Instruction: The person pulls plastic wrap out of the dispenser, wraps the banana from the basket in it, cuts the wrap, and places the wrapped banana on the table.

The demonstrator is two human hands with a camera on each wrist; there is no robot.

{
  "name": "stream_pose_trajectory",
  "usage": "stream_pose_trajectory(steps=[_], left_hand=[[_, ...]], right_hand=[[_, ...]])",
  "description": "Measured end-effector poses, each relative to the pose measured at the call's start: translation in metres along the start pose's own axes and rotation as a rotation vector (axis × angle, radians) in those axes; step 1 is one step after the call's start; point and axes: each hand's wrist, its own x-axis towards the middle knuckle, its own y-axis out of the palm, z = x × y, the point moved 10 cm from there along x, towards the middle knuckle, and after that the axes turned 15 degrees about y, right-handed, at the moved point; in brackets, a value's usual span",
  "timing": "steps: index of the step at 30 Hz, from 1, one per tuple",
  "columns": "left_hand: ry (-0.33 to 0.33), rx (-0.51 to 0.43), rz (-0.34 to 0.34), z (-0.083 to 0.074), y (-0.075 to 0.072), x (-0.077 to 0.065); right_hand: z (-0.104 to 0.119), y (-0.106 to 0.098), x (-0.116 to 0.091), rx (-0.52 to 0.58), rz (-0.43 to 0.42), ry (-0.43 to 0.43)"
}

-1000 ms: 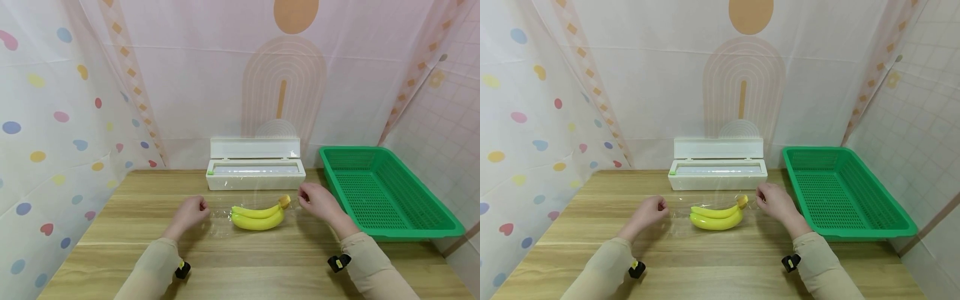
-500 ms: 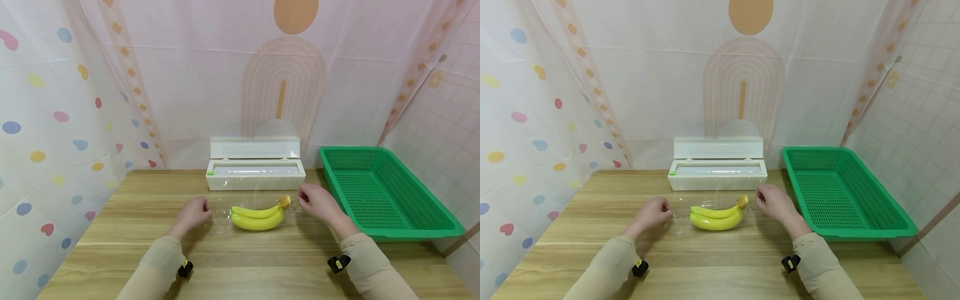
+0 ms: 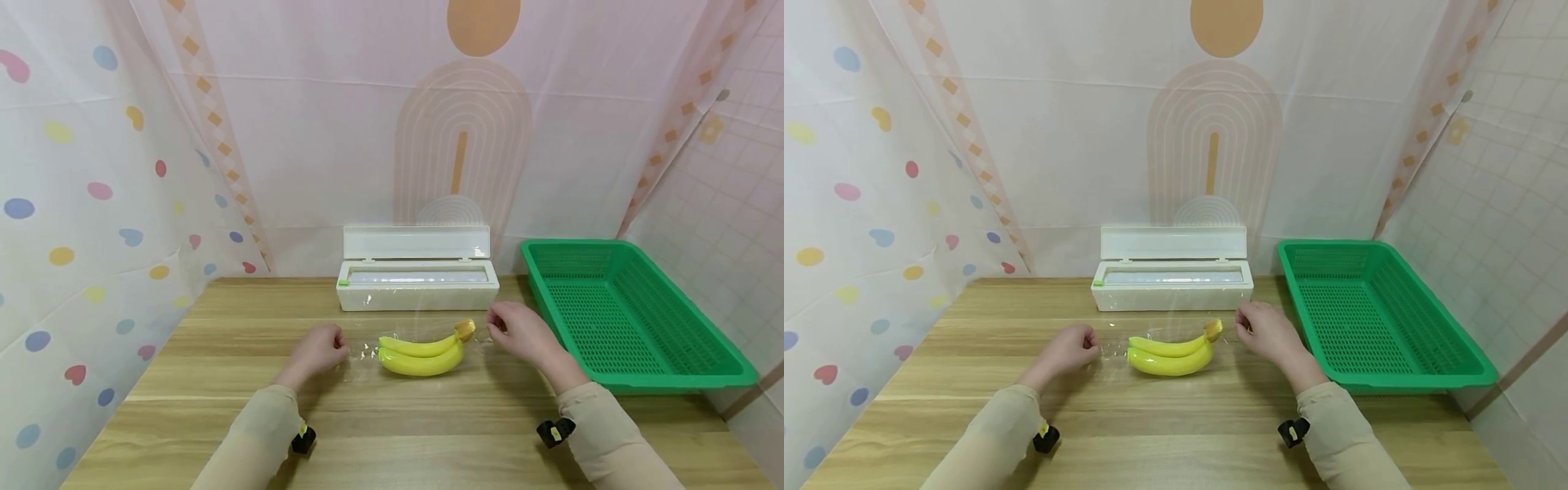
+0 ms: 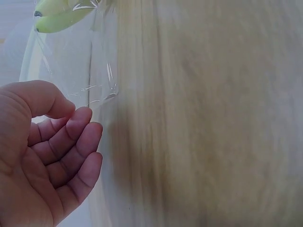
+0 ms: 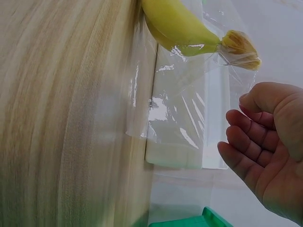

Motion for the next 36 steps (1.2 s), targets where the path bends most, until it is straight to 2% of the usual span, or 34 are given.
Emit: stream_pose_trajectory(steps=[8,15,17,20,25,29,32,36], left_hand=[[0.029,-0.015,0.009,0.003,-0.003,-0.006],[-0.001,-0.011,-0.011,0.01,-0.017,-0.015],[-0.004,-0.003,-0.033,0.011,-0.023,-0.016],[0.019,0.028,-0.078,0.006,-0.034,-0.018],[0.105,0.115,-0.163,-0.014,-0.047,-0.019],[0.201,0.216,-0.234,-0.036,-0.053,-0.023],[0.321,0.31,-0.296,-0.058,-0.055,-0.027],[0.531,0.398,-0.394,-0.089,-0.056,-0.035]], right_hand=[[-0.004,-0.003,-0.003,0.007,-0.003,0.02],[-0.005,-0.015,-0.012,-0.001,-0.078,0.026],[-0.002,-0.02,-0.014,0.002,-0.112,-0.002],[0.009,-0.029,-0.02,0.001,-0.179,-0.108],[0.034,-0.039,-0.034,-0.01,-0.268,-0.351],[0.046,-0.04,-0.041,0.0,-0.267,-0.451],[0.051,-0.037,-0.045,0.004,-0.263,-0.494],[0.059,-0.033,-0.052,0.0,-0.282,-0.579]])
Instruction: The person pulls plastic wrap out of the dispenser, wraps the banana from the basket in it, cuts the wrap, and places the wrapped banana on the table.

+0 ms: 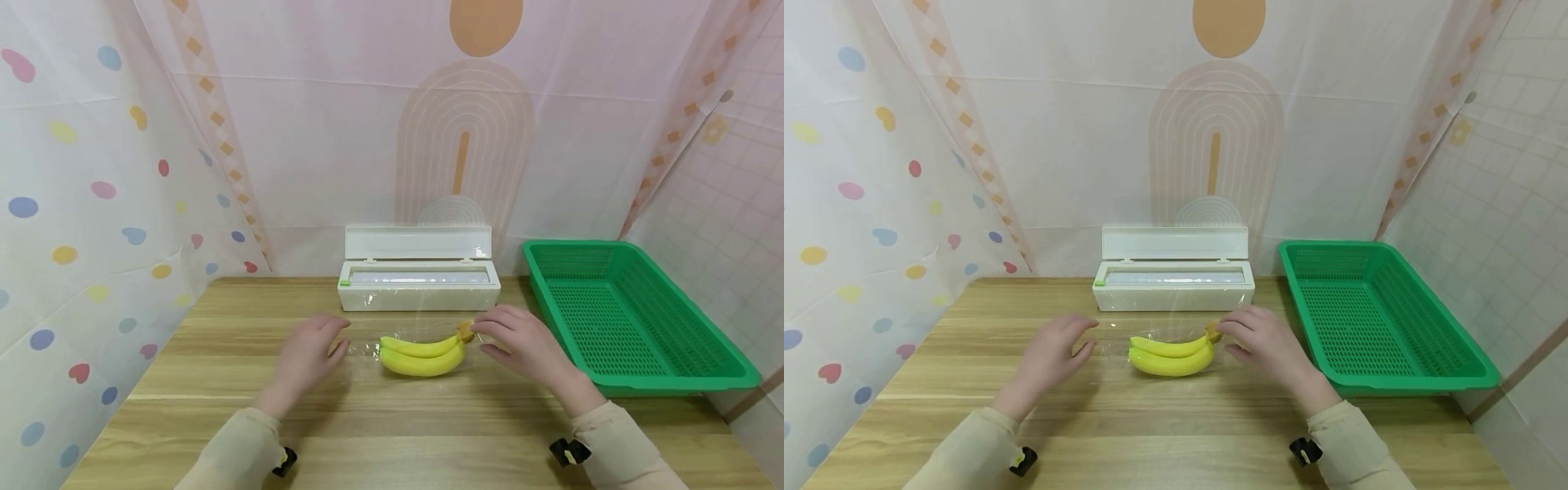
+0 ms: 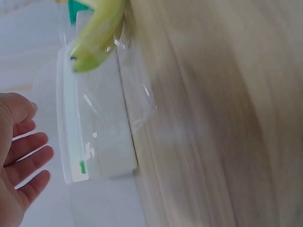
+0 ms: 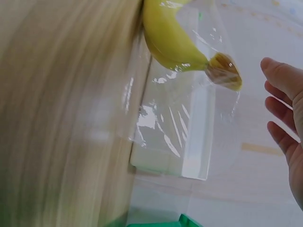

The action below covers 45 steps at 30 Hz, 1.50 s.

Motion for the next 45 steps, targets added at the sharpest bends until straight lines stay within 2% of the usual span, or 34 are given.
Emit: stream_pose_trajectory(steps=[4,7,13,21,25,31,36,45], left_hand=[[0.2,0.02,-0.106,-0.028,-0.009,0.007],[0.303,0.022,-0.131,-0.045,-0.009,0.009],[0.396,0.027,-0.076,-0.071,-0.001,0.012],[0.507,0.063,0.006,-0.09,0.016,0.01],[0.535,0.089,0.066,-0.094,0.026,0.011],[0.556,0.103,0.097,-0.095,0.038,0.013],[0.536,0.102,0.128,-0.091,0.045,0.015],[0.498,0.072,0.179,-0.084,0.054,0.017]], right_hand=[[0.013,0.005,-0.003,-0.017,-0.01,-0.089],[0.021,0.011,-0.005,-0.038,0.001,-0.137],[0.031,0.027,-0.01,-0.122,0.034,-0.192],[0.034,0.041,-0.014,-0.21,0.048,-0.237],[0.032,0.046,-0.013,-0.234,0.102,-0.208],[0.026,0.051,-0.009,-0.249,0.155,-0.134],[0.021,0.052,-0.006,-0.251,0.155,-0.092],[0.015,0.055,-0.005,-0.235,0.147,-0.076]])
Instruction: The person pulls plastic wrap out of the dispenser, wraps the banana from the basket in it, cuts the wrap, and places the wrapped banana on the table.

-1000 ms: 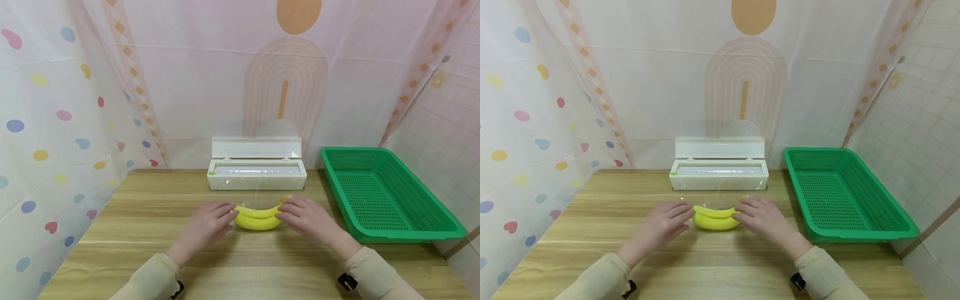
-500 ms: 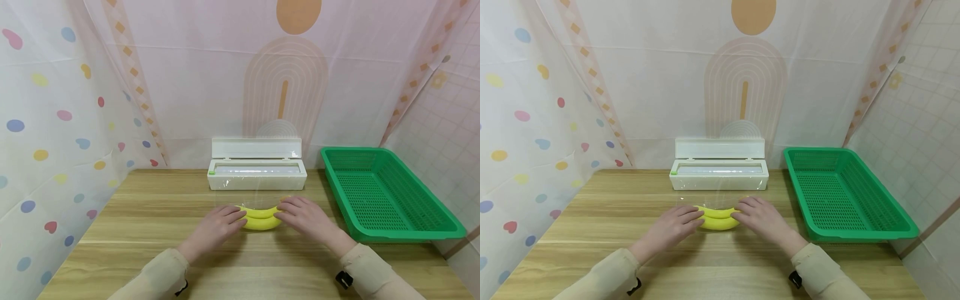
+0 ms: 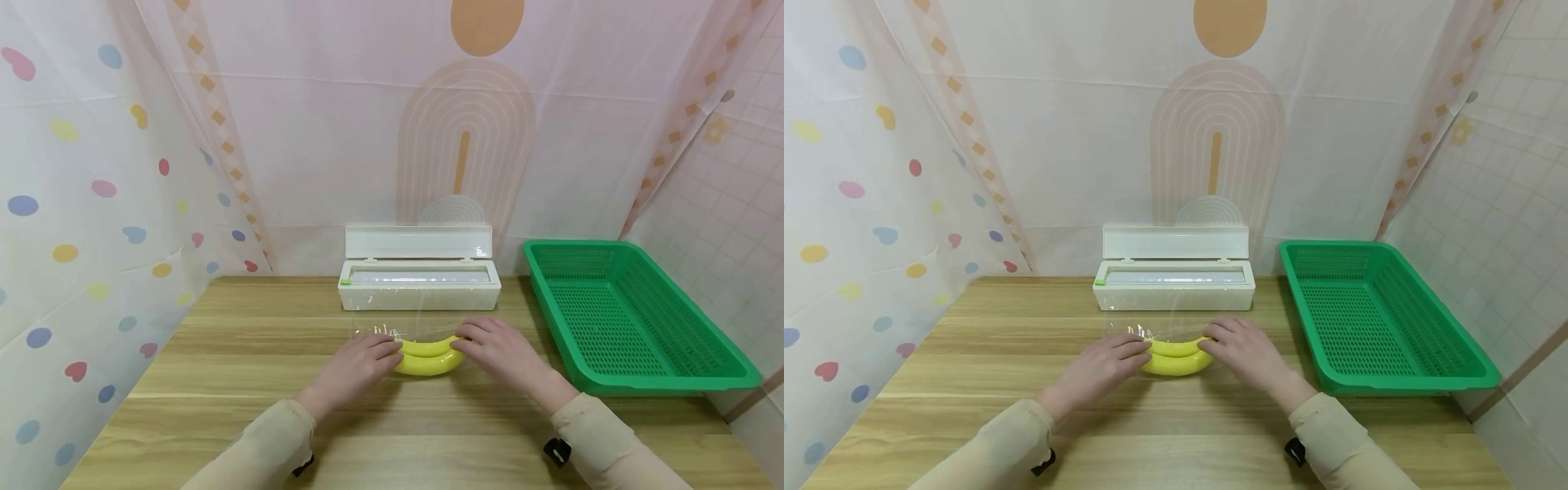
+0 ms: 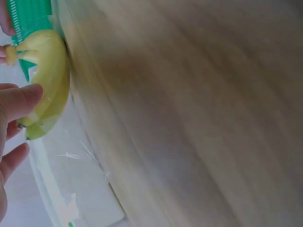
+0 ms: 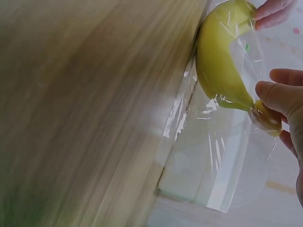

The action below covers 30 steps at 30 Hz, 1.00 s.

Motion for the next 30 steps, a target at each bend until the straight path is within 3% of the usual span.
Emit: stream_pose_trajectory(steps=[5,19,30], left_hand=[[-0.014,-0.021,-0.002,0.003,0.005,0.0],[-0.029,-0.169,-0.143,0.02,0.007,0.001],[-0.146,-0.354,-0.148,0.043,0.018,-0.002]], right_hand=[[-0.005,0.0,0.003,0.041,-0.008,0.025],[-0.026,0.003,0.012,0.198,-0.008,0.098],[-0.045,0.012,0.022,0.315,-0.001,0.162]])
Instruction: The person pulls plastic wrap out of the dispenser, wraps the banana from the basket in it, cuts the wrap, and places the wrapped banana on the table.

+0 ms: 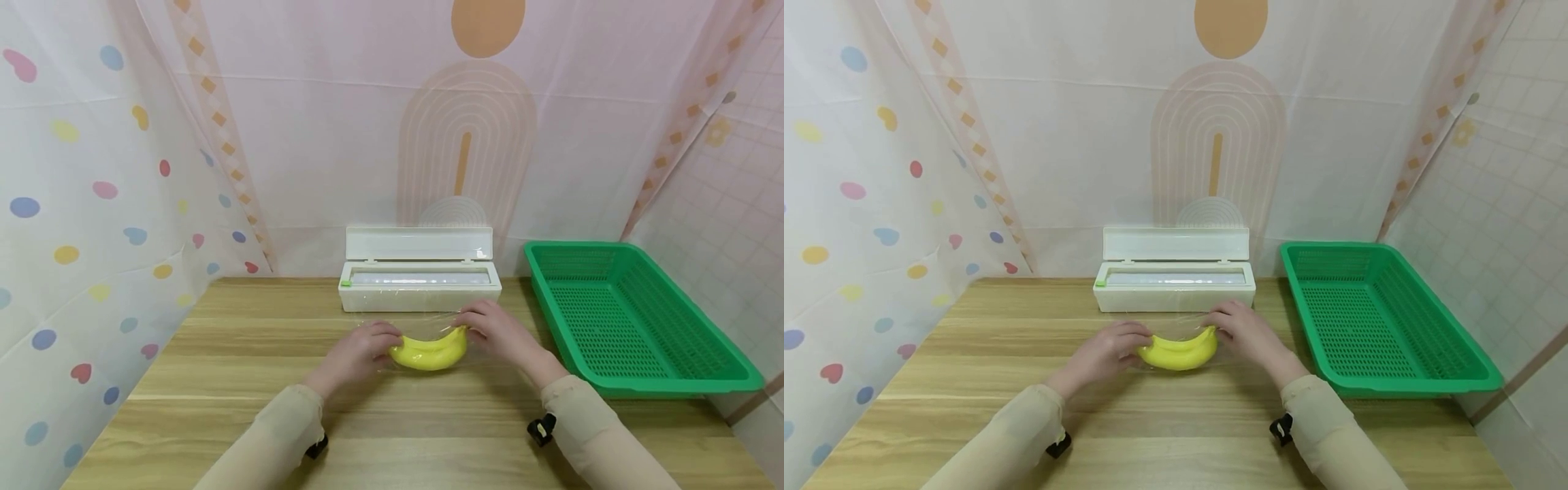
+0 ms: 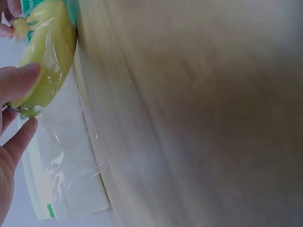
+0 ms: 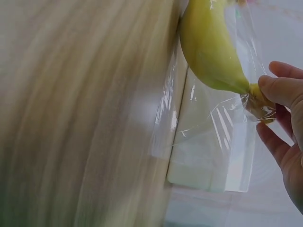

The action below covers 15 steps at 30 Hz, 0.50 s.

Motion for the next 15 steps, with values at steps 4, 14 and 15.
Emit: stream_pose_trajectory(steps=[4,14,15], left_hand=[[-0.047,-0.044,-0.013,0.009,0.002,0.001],[-0.249,-0.235,-0.039,0.037,0.005,-0.001],[-0.275,-0.251,-0.037,0.039,0.006,-0.002]], right_hand=[[-0.007,0.0,0.004,0.059,-0.015,0.021],[-0.035,0.012,0.013,0.168,0.037,0.196],[-0.037,0.012,0.013,0.174,0.038,0.205]])
